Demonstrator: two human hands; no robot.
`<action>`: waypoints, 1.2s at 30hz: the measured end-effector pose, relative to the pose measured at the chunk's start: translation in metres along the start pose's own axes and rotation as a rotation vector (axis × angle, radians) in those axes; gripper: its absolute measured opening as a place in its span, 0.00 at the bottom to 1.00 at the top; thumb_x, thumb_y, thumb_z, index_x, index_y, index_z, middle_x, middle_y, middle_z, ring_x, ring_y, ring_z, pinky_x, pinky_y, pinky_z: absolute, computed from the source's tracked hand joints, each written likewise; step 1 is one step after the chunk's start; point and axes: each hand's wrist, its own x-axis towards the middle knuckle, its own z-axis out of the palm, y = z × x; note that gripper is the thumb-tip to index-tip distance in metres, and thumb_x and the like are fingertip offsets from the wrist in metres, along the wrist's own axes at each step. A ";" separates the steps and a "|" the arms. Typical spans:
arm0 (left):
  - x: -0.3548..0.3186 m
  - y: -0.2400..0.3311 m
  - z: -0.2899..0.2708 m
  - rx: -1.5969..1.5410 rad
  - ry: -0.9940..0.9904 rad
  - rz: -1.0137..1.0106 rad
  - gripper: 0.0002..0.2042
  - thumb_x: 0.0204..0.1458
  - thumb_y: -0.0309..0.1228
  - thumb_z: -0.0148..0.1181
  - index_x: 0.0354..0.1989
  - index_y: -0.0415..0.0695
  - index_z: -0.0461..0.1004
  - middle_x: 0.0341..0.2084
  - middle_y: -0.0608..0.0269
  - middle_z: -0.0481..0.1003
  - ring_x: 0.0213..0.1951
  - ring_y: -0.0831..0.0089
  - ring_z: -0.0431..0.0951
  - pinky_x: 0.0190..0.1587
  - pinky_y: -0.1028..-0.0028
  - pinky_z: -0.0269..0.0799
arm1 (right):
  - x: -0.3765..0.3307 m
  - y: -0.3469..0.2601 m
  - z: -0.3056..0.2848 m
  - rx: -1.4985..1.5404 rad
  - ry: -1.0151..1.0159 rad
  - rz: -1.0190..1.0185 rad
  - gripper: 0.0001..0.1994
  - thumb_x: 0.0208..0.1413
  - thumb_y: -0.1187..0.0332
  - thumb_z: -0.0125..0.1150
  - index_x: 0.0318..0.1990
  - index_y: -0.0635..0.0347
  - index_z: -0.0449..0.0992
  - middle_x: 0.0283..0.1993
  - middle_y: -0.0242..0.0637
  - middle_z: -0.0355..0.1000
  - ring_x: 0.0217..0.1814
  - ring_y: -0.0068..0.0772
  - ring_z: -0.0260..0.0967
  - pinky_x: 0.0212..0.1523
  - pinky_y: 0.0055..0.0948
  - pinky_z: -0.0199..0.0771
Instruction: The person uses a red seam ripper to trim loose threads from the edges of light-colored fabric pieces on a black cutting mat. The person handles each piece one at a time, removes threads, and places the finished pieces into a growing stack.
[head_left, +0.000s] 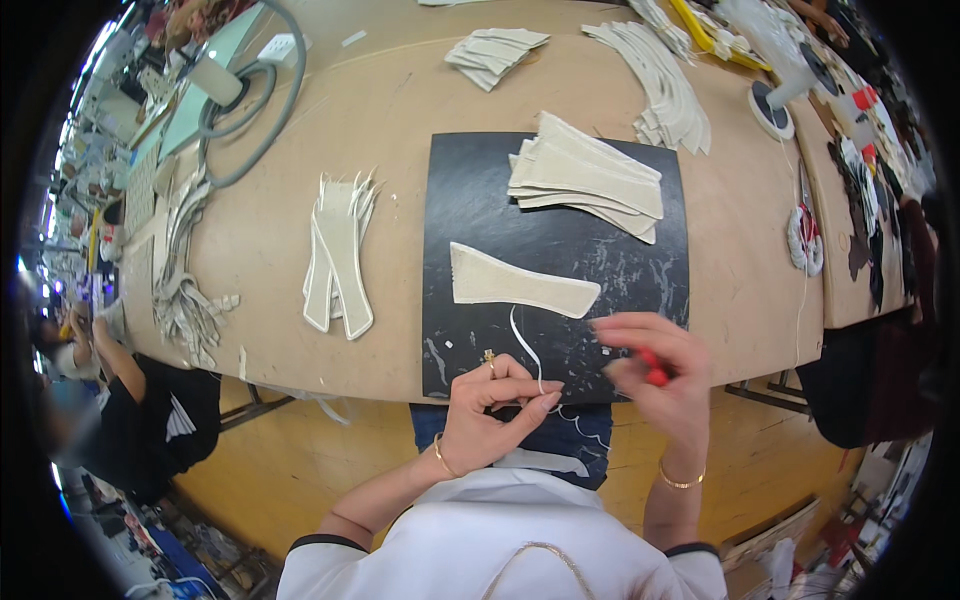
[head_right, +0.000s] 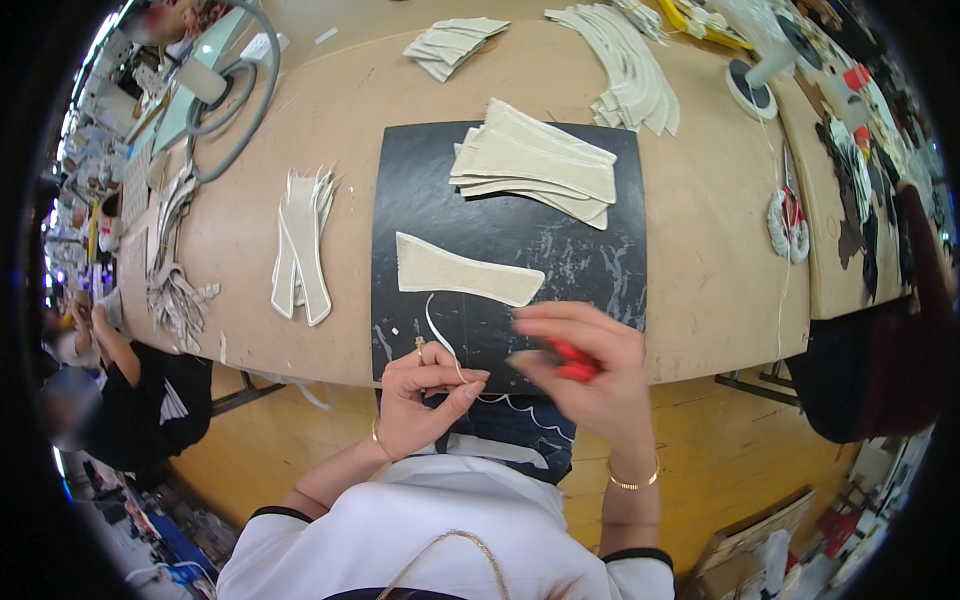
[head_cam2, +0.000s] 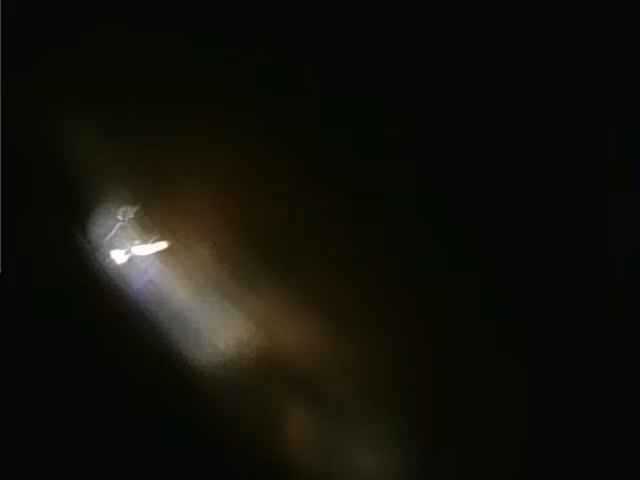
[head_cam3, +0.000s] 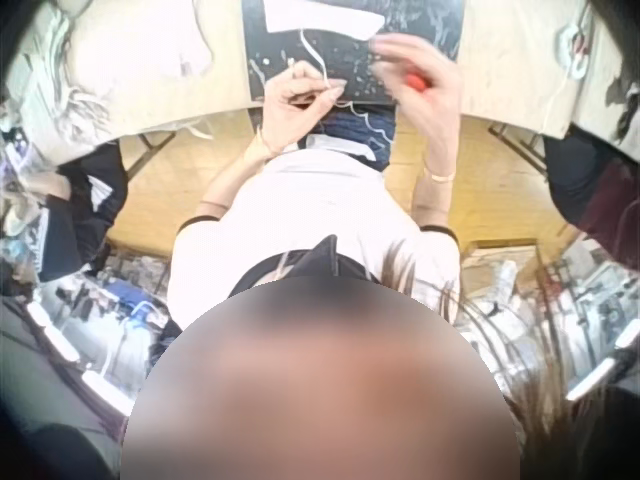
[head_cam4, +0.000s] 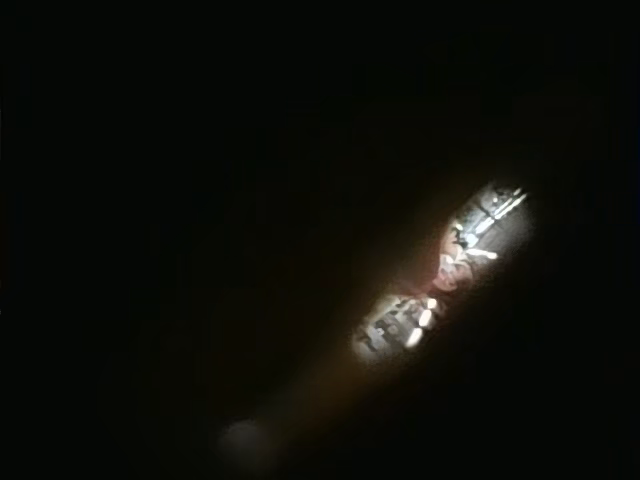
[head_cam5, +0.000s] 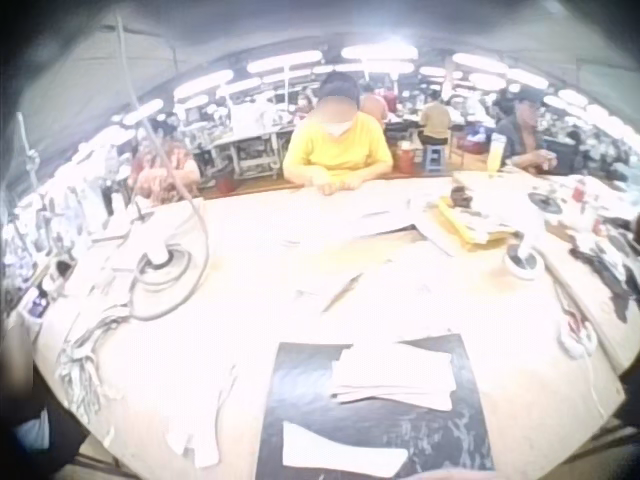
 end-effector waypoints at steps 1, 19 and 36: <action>-0.002 0.000 -0.001 0.003 0.004 -0.004 0.08 0.48 0.21 0.69 0.37 0.43 0.84 0.21 0.70 0.71 0.23 0.86 0.65 0.23 0.82 0.58 | 0.020 -0.011 0.011 0.018 -0.158 0.003 0.14 0.44 0.75 0.73 0.41 0.65 0.82 0.45 0.42 0.79 0.41 0.28 0.77 0.39 0.23 0.76; 0.013 -0.003 -0.025 0.007 -0.009 -0.049 0.14 0.45 0.23 0.71 0.42 0.42 0.82 0.25 0.69 0.71 0.22 0.83 0.63 0.24 0.80 0.58 | 0.030 -0.012 0.052 0.455 -0.299 0.521 0.05 0.60 0.73 0.60 0.37 0.67 0.76 0.30 0.27 0.74 0.28 0.11 0.61 0.29 0.17 0.63; 0.035 0.002 -0.055 -0.375 -0.001 -0.144 0.10 0.47 0.23 0.71 0.39 0.44 0.84 0.31 0.72 0.68 0.30 0.84 0.62 0.35 0.82 0.59 | 0.034 -0.017 0.053 0.370 -0.321 0.259 0.08 0.58 0.72 0.63 0.41 0.66 0.79 0.26 0.28 0.71 0.28 0.13 0.59 0.27 0.18 0.61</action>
